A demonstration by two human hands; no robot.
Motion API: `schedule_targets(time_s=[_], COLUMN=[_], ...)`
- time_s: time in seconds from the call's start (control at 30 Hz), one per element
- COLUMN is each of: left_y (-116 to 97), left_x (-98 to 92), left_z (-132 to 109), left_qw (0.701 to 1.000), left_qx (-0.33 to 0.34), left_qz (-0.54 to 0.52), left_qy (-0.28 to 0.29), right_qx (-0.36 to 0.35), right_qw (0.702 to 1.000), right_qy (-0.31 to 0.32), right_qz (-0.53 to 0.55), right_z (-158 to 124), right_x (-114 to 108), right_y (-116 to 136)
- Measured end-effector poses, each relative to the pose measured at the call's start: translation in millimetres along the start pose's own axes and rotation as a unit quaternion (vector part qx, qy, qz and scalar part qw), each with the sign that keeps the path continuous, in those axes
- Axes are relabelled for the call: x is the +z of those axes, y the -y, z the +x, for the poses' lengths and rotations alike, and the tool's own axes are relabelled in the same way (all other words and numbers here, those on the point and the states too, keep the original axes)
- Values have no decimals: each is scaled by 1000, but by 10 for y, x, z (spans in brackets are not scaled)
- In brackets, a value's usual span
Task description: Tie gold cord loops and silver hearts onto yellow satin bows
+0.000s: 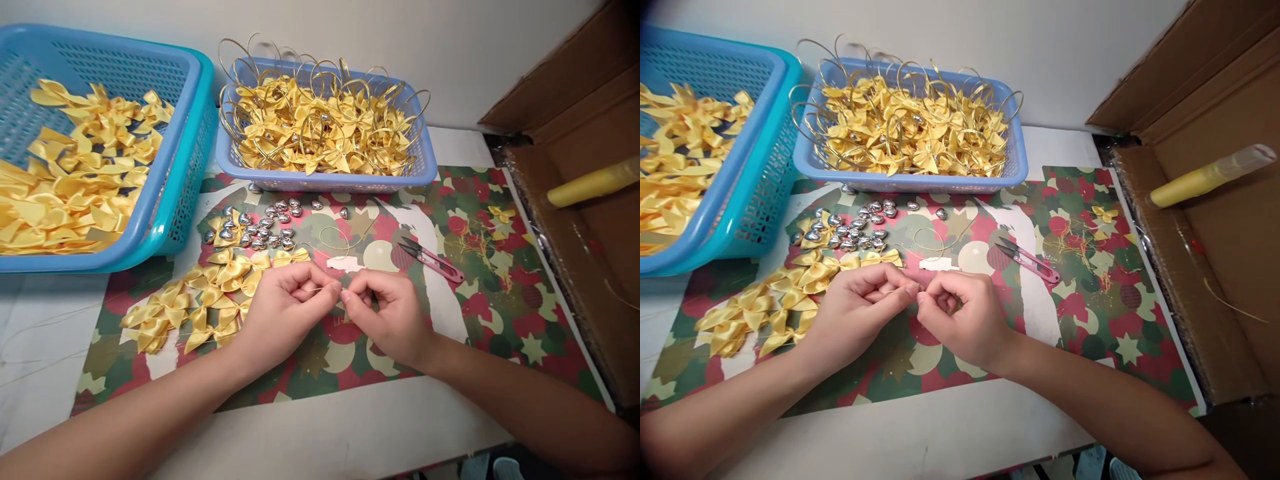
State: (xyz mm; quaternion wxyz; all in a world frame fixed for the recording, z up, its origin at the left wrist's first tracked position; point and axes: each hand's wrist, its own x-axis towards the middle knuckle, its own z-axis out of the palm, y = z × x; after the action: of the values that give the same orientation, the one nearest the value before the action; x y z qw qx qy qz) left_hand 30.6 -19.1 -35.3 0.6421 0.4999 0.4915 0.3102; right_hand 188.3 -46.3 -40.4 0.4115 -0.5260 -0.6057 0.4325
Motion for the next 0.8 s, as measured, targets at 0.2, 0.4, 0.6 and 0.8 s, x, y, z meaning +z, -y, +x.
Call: schedule_targets(time_s=[0.2, 0.4, 0.6, 0.8], left_y=[-1, -5, 10, 12], left_x=[2, 3, 3, -1], left_z=[9, 15, 21, 13], left_qw=[1000, 1000, 1000, 1000], left_qx=[-1, 2, -4, -7], left_qz=[-8, -10, -8, -23], left_qy=[-5, -9, -10, 1], right_qx=[0, 1, -3, -2], right_qw=[1000, 1000, 1000, 1000], right_qy=[-3, -7, -6, -6], right_qz=[-3, -4, -6, -9], right_z=[1, 3, -2, -1], right_x=[3, 8, 7, 11], right_y=[-6, -4, -10, -11])
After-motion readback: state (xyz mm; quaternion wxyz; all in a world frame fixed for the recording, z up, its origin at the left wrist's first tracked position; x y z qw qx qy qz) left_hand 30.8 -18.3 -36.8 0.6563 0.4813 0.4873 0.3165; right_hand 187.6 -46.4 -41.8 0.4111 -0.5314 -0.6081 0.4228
